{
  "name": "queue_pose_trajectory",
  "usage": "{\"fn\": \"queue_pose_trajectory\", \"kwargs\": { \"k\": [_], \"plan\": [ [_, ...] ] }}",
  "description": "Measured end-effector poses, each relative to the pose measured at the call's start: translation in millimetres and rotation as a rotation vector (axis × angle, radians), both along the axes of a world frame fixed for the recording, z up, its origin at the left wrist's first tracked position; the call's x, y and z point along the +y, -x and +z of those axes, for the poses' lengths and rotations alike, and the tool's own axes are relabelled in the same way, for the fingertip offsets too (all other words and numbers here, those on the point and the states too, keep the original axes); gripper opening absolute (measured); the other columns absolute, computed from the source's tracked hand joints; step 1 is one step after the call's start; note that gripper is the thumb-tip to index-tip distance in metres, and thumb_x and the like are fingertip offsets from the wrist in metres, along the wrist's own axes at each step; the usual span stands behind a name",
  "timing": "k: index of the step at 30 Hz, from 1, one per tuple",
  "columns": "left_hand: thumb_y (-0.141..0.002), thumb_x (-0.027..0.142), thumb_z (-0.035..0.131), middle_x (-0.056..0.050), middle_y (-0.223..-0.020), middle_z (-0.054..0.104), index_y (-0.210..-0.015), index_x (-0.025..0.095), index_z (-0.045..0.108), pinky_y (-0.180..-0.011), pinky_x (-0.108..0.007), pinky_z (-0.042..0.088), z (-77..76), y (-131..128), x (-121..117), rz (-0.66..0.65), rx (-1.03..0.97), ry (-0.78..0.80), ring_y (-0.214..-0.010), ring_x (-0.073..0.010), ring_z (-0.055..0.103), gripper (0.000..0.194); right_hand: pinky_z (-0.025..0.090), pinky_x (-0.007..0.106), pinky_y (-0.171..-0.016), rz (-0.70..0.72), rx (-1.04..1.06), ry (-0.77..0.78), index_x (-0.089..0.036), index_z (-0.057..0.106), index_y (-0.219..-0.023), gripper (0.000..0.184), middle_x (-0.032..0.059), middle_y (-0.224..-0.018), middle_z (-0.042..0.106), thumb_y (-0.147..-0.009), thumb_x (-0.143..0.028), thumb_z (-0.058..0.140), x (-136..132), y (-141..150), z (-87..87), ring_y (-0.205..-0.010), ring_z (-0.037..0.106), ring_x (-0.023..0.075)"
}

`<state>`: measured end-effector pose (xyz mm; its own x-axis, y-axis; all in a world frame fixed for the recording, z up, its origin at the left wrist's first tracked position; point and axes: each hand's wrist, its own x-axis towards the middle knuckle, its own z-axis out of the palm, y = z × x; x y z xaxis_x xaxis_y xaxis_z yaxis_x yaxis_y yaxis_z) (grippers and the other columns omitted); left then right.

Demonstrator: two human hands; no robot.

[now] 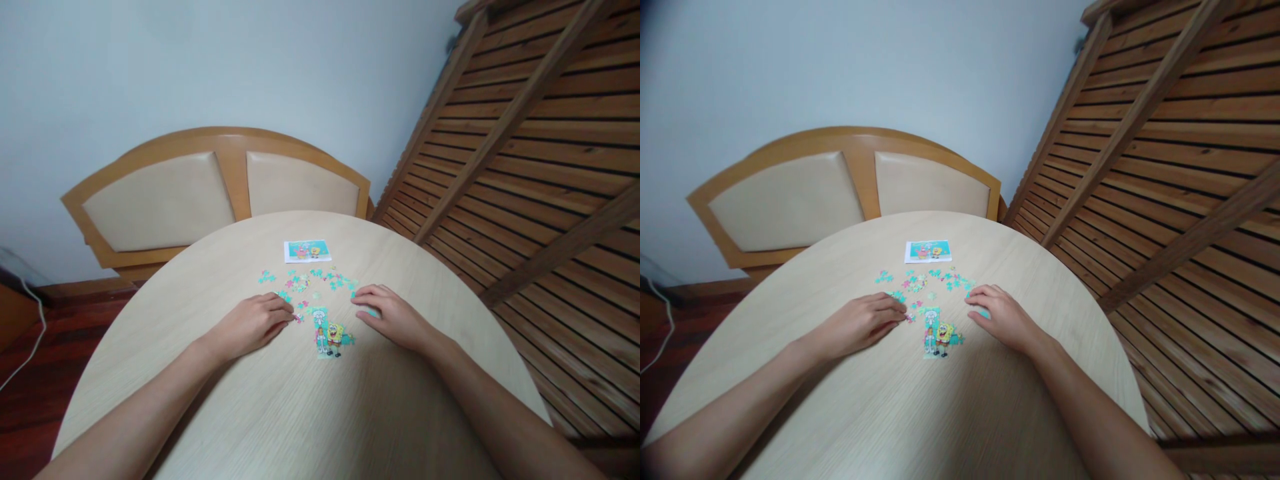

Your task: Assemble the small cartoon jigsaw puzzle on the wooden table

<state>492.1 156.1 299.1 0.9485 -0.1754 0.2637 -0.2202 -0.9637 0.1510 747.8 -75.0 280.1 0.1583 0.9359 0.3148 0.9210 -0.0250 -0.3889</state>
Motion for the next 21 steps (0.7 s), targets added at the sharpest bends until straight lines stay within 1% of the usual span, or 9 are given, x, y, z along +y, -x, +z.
{"fn": "queue_pose_trajectory", "kwargs": {
  "k": [2, 4, 6, 7, 8, 10, 13, 17, 21],
  "plan": [
    [-0.102, 0.02, 0.043, -0.007, -0.109, 0.07, -0.112, 0.019, 0.068, -0.092, -0.037, 0.054, 0.1, 0.2, 0.3, -0.005, -0.013, 0.004, -0.102, -0.0189, 0.064, 0.026, 0.048, 0.041, -0.098, -0.065, 0.01, -0.027, -0.021, 0.072, -0.108, 0.021, 0.01, -0.113, 0.069, -0.094, -0.03, 0.059, 7.1, 0.2, 1.7, -0.107, 0.062, 0.0242],
    [-0.102, 0.021, 0.042, -0.008, -0.109, 0.069, -0.114, 0.019, 0.067, -0.092, -0.037, 0.054, -0.2, -0.4, -2.4, -0.001, -0.029, 0.004, -0.102, -0.0192, 0.064, 0.027, 0.049, 0.039, -0.095, -0.145, 0.035, -0.009, -0.02, 0.073, -0.103, 0.019, 0.0089, -0.107, 0.071, -0.093, -0.027, 0.058, 19.0, -0.9, 6.1, -0.102, 0.064, 0.0232],
    [-0.102, 0.022, 0.042, -0.009, -0.111, 0.069, -0.115, 0.018, 0.066, -0.093, -0.039, 0.054, -1.0, -1.6, -8.3, 0.0, -0.045, -0.002, -0.104, -0.0202, 0.064, 0.027, 0.05, 0.034, -0.091, -0.246, 0.043, 0.054, -0.019, 0.074, -0.098, 0.017, 0.0084, -0.103, 0.073, -0.091, -0.026, 0.06, 35.1, -4.4, 12.0, -0.097, 0.067, 0.0219],
    [-0.102, 0.023, 0.043, -0.009, -0.113, 0.068, -0.115, 0.019, 0.066, -0.094, -0.04, 0.054, -1.7, -2.3, -12.3, -0.008, -0.05, -0.004, -0.105, -0.0209, 0.063, 0.027, 0.049, 0.032, -0.091, -0.306, 0.027, 0.103, -0.019, 0.074, -0.099, 0.017, 0.0078, -0.104, 0.073, -0.092, -0.026, 0.059, 44.3, -7.1, 15.0, -0.098, 0.067, 0.0214],
    [-0.102, 0.025, 0.044, -0.009, -0.116, 0.067, -0.116, 0.019, 0.066, -0.096, -0.041, 0.053, -2.7, -2.9, -16.7, -0.024, -0.047, -0.004, -0.107, -0.0214, 0.063, 0.027, 0.049, 0.032, -0.09, -0.338, 0.02, 0.122, -0.019, 0.074, -0.099, 0.017, 0.0081, -0.104, 0.074, -0.091, -0.026, 0.06, 53.8, -10.4, 17.6, -0.098, 0.067, 0.0219],
    [-0.102, 0.027, 0.046, -0.01, -0.125, 0.064, -0.123, 0.021, 0.063, -0.102, -0.043, 0.051, -5.1, -3.9, -25.6, -0.074, -0.045, 0.008, -0.117, -0.0226, 0.06, 0.028, 0.049, 0.031, -0.087, -0.365, 0.02, 0.163, -0.02, 0.075, -0.097, 0.016, 0.0075, -0.101, 0.076, -0.088, -0.026, 0.064, 72.6, -18.1, 21.3, -0.097, 0.069, 0.0225],
    [-0.101, 0.029, 0.049, -0.012, -0.139, 0.057, -0.135, 0.021, 0.055, -0.111, -0.046, 0.044, -9.0, -4.3, -36.1, -0.156, -0.034, 0.022, -0.129, -0.0252, 0.053, 0.036, 0.049, 0.028, -0.082, -0.425, 0.024, 0.222, -0.02, 0.076, -0.096, 0.016, 0.0081, -0.102, 0.077, -0.084, -0.028, 0.07, 96.7, -28.9, 22.3, -0.096, 0.07, 0.0222],
    [-0.1, 0.031, 0.049, -0.012, -0.139, 0.057, -0.135, 0.021, 0.054, -0.11, -0.044, 0.046, -11.4, -4.7, -41.9, -0.194, -0.004, 0.05, -0.128, -0.0249, 0.054, 0.036, 0.049, 0.027, -0.077, -0.484, 0.034, 0.291, -0.019, 0.076, -0.097, 0.022, 0.0088, -0.102, 0.077, -0.081, -0.034, 0.073, 116.4, -35.9, 18.7, -0.091, 0.07, 0.0214],
    [-0.099, 0.028, 0.05, -0.011, -0.135, 0.059, -0.131, 0.019, 0.057, -0.109, -0.043, 0.047, -12.0, -5.7, -42.5, -0.192, 0.024, 0.057, -0.124, -0.0237, 0.057, 0.033, 0.048, 0.027, -0.076, -0.502, 0.044, 0.333, -0.02, 0.076, -0.098, 0.027, 0.0079, -0.104, 0.076, -0.077, -0.037, 0.077, 125.0, -38.2, 14.6, -0.092, 0.069, 0.0209]
  ]
}}
